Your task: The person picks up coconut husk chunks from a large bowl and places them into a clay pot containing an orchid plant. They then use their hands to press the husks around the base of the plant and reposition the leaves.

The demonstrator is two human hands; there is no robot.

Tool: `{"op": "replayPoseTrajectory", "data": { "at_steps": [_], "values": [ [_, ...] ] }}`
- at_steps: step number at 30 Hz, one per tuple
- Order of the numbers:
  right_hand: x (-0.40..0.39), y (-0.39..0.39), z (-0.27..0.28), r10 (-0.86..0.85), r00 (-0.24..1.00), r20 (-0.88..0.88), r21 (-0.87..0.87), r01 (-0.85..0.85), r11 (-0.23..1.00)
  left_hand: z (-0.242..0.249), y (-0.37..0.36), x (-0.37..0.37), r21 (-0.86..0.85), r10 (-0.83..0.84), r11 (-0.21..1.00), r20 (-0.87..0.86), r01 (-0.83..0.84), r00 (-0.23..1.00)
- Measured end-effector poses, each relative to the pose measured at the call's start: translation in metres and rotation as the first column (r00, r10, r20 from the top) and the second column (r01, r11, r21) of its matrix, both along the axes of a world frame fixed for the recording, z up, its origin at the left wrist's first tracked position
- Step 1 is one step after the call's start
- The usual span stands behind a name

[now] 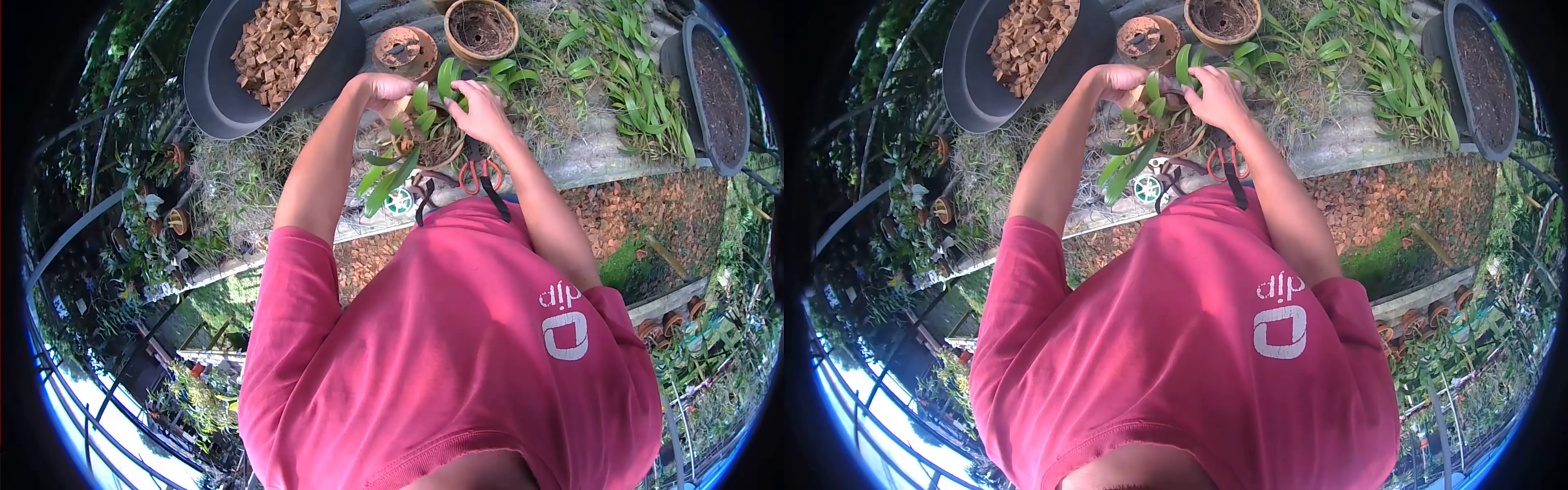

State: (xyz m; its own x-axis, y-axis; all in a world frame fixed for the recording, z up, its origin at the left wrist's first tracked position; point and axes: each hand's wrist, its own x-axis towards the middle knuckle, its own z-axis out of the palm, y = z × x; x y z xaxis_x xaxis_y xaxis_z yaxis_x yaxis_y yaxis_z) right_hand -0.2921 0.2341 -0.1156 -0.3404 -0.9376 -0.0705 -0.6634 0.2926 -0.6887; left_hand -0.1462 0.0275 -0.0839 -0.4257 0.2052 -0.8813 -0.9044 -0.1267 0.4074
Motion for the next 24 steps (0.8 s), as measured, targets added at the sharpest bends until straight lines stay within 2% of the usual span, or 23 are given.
{"op": "replayPoseTrajectory", "data": {
  "at_steps": [1,2,5,6,8,9,10,13,14,16,17,18,21,24],
  "values": [
    [0.002,0.000,0.002,0.009,1.000,-0.029,0.014,-0.008,1.000,0.003,-0.001,0.005,-0.022,0.057,0.998,0.012,-0.057,0.998],
    [0.006,0.000,0.000,-0.019,0.994,-0.107,-0.061,0.012,0.998,-0.010,-0.004,0.011,-0.054,0.044,0.998,-0.006,-0.044,0.999],
    [0.013,-0.004,0.015,-0.143,0.970,-0.198,-0.237,0.094,0.967,0.012,0.000,0.026,-0.164,0.073,0.982,-0.091,-0.088,0.993],
    [0.015,-0.004,0.022,-0.125,0.976,-0.179,-0.229,0.082,0.970,0.004,-0.003,0.032,-0.132,0.068,0.988,-0.086,-0.079,0.994],
    [0.018,-0.002,0.027,0.067,0.951,-0.303,-0.122,-0.109,0.987,-0.025,-0.003,0.045,-0.244,-0.044,0.970,-0.176,-0.001,0.983],
    [0.020,-0.003,0.028,0.166,0.919,-0.357,-0.061,-0.200,0.978,-0.022,0.000,0.047,-0.303,-0.102,0.952,-0.216,0.033,0.971],
    [0.024,-0.004,0.025,0.223,0.912,-0.344,0.042,-0.222,0.974,-0.020,0.002,0.047,-0.396,-0.163,0.916,-0.205,0.070,0.965],
    [0.031,-0.018,0.011,0.291,0.858,-0.422,0.038,-0.305,0.952,-0.013,0.010,0.042,-0.472,-0.059,0.882,-0.123,-0.006,0.991],
    [0.029,-0.020,0.010,0.343,0.882,-0.323,0.094,-0.331,0.939,-0.011,0.013,0.044,-0.475,0.026,0.875,-0.155,-0.097,0.988],
    [0.026,-0.029,0.020,0.416,0.848,-0.328,0.220,-0.360,0.907,0.002,0.019,0.048,-0.475,0.191,0.836,-0.220,-0.276,0.957],
    [0.025,-0.034,0.022,0.450,0.830,-0.329,0.281,-0.369,0.886,0.009,0.020,0.048,-0.444,0.235,0.845,-0.190,-0.297,0.953],
    [0.026,-0.036,0.024,0.427,0.828,-0.363,0.226,-0.367,0.902,0.013,0.020,0.046,-0.413,0.275,0.854,-0.160,-0.318,0.948],
    [0.017,-0.039,0.031,0.488,0.815,-0.311,0.309,-0.399,0.863,0.010,0.019,0.050,-0.325,0.363,0.861,-0.145,-0.390,0.921],
    [0.005,-0.034,0.027,0.463,0.837,-0.291,0.199,-0.420,0.885,0.002,0.020,0.058,-0.276,0.454,0.828,-0.181,-0.488,0.872]
  ]
}}
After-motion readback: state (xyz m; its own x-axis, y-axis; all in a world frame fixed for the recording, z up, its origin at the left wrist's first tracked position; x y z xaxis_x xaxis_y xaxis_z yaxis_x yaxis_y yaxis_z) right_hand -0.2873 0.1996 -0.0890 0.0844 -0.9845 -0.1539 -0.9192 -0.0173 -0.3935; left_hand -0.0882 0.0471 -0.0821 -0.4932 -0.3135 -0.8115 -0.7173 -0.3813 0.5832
